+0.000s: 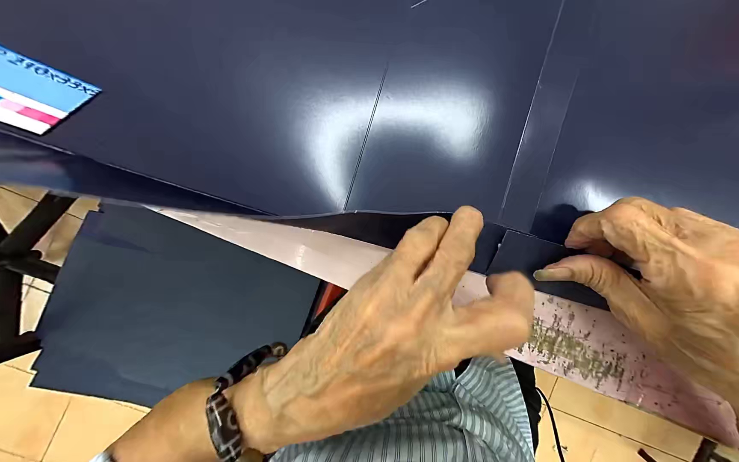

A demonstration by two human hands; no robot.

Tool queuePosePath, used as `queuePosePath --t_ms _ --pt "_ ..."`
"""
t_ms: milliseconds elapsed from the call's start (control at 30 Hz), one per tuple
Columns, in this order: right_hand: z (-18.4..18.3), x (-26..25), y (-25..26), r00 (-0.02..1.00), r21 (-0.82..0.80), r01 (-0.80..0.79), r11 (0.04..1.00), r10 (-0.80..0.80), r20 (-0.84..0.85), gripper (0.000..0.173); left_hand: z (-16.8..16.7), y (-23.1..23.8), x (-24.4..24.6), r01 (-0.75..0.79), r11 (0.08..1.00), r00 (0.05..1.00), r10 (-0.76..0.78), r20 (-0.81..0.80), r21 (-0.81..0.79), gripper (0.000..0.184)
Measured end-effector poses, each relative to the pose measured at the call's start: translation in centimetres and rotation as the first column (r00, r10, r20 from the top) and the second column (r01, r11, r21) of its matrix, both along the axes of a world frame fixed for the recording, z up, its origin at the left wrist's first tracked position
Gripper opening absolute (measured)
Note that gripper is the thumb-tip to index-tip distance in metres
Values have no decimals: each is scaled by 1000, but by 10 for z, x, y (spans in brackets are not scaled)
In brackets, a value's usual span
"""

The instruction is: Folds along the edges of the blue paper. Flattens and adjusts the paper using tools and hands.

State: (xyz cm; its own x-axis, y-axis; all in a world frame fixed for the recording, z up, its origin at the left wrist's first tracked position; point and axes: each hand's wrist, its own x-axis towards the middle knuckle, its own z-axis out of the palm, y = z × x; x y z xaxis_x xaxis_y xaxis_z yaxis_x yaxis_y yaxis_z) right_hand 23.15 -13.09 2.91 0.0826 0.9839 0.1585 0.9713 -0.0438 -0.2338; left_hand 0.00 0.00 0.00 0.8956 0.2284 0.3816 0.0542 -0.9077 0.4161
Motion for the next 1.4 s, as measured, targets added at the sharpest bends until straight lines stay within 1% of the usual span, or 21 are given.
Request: queuePosePath --t_ms 100,167,267,367,433,533,633,733,867,967,1100,1267,1400 --pt "0 5 4 998 -15 -46 999 45 -49 42 -6 -6 -9 -8 995 999 12 -43 96 51" --pt "-1 6 5 997 -17 -53 998 52 -62 41 -9 -9 -11 -36 992 998 43 -55 120 58" --pt "0 3 4 998 -10 -42 999 42 -56 41 -21 -8 -12 0 998 1000 1 -22 59 65" --pt "2 -9 1 999 3 4 1000 -4 34 41 -25 -2 -15 73 997 997 -72 12 -4 61" --pt "0 -16 -2 998 38 24 999 -26 53 39 -23 5 -17 127 991 992 -127 7 -36 59" --pt "-4 -13 -1 1000 70 21 997 -20 -6 35 -21 11 -18 180 982 984 -180 -3 -53 55" --pt "0 -8 3 996 27 24 999 -22 -82 33 -19 14 -18 212 975 977 -213 -12 -68 56" --pt "6 -4 8 996 -54 18 998 -23 -89 33 -17 14 -14 202 977 978 -204 -29 -69 61" --pt "13 -5 16 999 -147 22 989 -28 -37 30 -19 14 -8 194 981 980 -193 -54 18 71" --pt "16 -6 19 999 -176 24 984 -30 -33 30 -21 14 -6 173 982 982 -167 -82 73 79" --pt "17 -6 19 998 -197 41 980 -48 -31 30 -20 11 -5 148 986 985 -140 -96 77 85" --pt "21 -7 23 996 -255 81 963 -89 -17 27 -15 15 -2 186 980 981 -182 -74 63 85" --pt "22 -2 28 991 -313 102 944 -125 -54 25 -11 19 0 219 972 973 -211 -92 81 83"
